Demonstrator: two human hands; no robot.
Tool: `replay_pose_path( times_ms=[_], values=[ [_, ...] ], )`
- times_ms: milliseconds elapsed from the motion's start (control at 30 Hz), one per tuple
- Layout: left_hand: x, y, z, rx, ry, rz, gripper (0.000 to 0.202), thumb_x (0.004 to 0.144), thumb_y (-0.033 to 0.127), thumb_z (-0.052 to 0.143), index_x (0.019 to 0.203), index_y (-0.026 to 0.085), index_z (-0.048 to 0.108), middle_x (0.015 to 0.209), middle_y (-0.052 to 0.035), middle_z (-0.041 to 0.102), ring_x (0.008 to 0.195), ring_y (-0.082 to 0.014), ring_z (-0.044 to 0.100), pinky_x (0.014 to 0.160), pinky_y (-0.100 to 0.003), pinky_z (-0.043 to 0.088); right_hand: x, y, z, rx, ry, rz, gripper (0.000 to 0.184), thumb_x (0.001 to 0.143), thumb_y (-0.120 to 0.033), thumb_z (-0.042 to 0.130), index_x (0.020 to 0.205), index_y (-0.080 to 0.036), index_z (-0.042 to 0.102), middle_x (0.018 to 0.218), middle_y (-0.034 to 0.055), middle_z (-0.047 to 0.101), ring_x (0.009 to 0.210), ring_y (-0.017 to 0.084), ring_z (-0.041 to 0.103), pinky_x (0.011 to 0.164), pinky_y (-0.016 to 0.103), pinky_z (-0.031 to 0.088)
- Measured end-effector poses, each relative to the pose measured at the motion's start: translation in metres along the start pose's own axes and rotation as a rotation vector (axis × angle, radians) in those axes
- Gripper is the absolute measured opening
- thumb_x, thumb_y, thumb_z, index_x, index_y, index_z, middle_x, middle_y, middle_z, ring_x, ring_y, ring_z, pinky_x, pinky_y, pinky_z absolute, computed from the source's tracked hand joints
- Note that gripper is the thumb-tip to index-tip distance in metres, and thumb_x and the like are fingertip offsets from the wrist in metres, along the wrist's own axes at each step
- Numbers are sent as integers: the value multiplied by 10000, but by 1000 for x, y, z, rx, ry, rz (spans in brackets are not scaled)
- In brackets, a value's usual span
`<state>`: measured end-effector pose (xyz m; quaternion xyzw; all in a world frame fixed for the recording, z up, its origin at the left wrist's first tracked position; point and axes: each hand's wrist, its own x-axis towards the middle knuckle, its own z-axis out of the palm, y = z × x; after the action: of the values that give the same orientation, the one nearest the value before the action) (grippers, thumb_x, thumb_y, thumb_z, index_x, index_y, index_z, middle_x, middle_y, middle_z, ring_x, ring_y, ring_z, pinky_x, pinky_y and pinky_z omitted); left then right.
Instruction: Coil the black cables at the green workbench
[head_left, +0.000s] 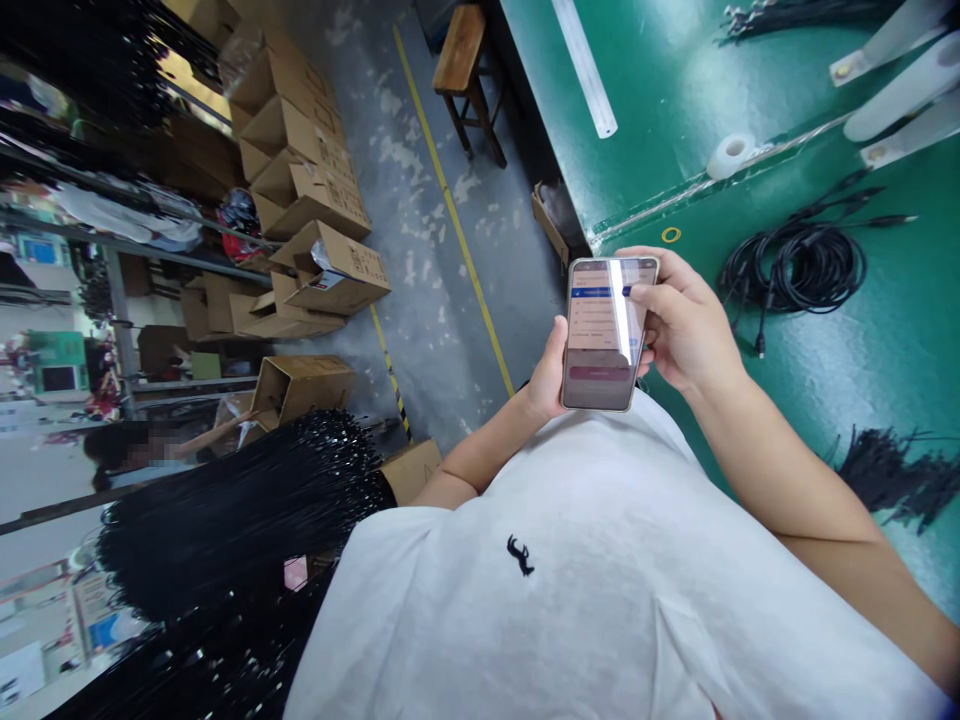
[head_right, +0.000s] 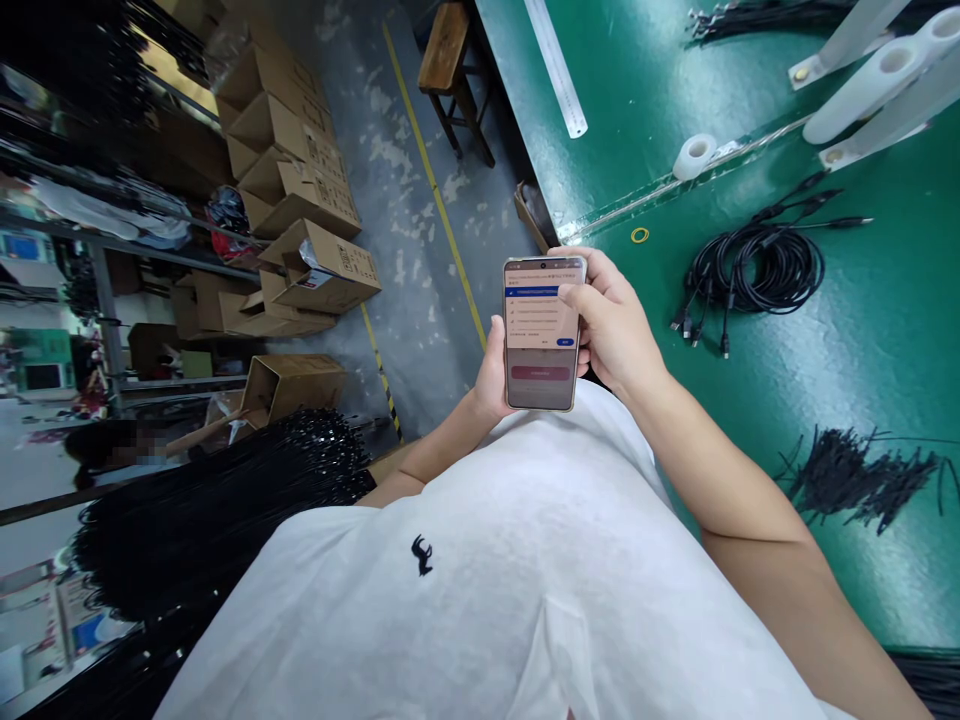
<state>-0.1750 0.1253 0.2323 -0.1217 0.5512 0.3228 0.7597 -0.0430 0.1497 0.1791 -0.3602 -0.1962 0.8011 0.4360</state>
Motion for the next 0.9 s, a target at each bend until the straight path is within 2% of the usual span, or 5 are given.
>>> replay_pose_path(
  times_ms=[133,267,400,600,900],
  values=[
    [1,2,-4,50,-53,27,836,938,722,133,1331,151,599,1298,-143,666,1283,-295,580,1083,-469,451,-1,4,-2,21,-23,-8,406,831,-366,583,1233,-341,533,761,-12,554,490,127,477,382,293,457],
    [5,6,-11,122,-99,111,838,912,764,157,1311,183,609,1271,-123,680,1301,-299,563,1097,-498,437,-4,12,0,22,-24,-85,472,765,-272,599,1234,-308,563,1003,4,626,589,102,533,370,209,405],
    [8,8,-17,215,-96,174,824,920,754,152,1281,183,624,1229,-112,697,1312,-302,550,1099,-507,434,-5,20,2,-27,-10,-149,535,750,-245,616,1277,-308,547,1125,21,631,849,154,625,464,198,482],
    [11,4,-23,268,-121,255,747,919,744,252,1243,194,640,1252,-104,686,1327,-315,530,1097,-502,436,-7,26,4,-84,36,-165,577,765,-237,627,1326,-307,513,1216,33,618,1035,197,614,640,250,572],
    [10,6,-22,266,-31,239,739,939,716,218,1390,228,538,1301,-93,662,1377,-327,474,1101,-509,429,-8,22,4,-32,36,-116,573,736,-232,602,1300,-308,539,1208,27,620,948,183,624,479,202,495]
  ],
)
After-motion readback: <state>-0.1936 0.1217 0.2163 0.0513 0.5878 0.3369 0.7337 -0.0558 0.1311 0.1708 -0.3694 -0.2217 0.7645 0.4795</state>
